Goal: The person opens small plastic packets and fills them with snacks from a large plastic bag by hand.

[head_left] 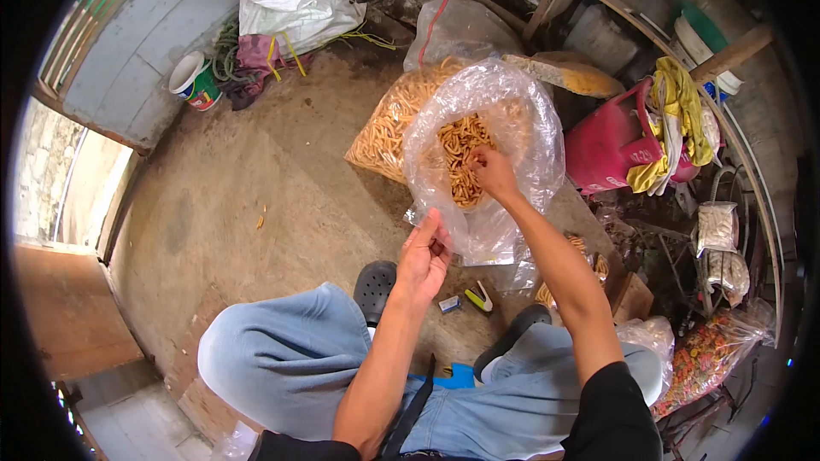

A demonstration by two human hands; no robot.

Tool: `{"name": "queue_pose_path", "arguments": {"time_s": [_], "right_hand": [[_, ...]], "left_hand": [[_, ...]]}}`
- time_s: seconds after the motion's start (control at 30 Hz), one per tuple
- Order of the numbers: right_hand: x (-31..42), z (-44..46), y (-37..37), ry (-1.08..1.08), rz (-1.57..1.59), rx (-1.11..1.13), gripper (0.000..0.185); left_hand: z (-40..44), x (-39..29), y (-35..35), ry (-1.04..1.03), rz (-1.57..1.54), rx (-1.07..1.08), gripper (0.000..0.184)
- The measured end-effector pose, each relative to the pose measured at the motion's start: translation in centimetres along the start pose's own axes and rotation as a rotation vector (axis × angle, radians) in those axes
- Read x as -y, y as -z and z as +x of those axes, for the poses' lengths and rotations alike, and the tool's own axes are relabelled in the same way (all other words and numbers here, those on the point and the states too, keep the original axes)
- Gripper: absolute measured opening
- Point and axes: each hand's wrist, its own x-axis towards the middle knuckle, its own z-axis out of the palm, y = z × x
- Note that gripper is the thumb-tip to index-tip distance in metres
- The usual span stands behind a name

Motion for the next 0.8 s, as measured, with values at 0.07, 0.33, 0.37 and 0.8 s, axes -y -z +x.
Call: {"name": "queue_pose_path", "arguments": {"time_s": [0.07, 0.33, 0.37, 0.8], "right_hand": [[-0.2, -0.9, 1.0, -0.023, 0.188, -0.125, 0.021], [12.2, -12.1, 12.8, -0.102, 0.826, -0.153, 0.015], [13.2, -13.6, 13.7, -0.035, 0.834, -0.182, 0.014], [17.9, -20.7, 15.1, 0.067, 0.742, -0.121, 0.014]], "left_hand": [[-0.5, -0.1, -0.3, -0.013, 0.010, -0.002, 0.017], [-2.5, -0.3, -1.7, -0.082, 0.049, 0.009, 0.021], [-2.8, -0.3, -1.9, -0.081, 0.040, 0.015, 0.021], [-5.7, 0.4, -3.8, -0.049, 0.034, 0.077, 0.015]]}}
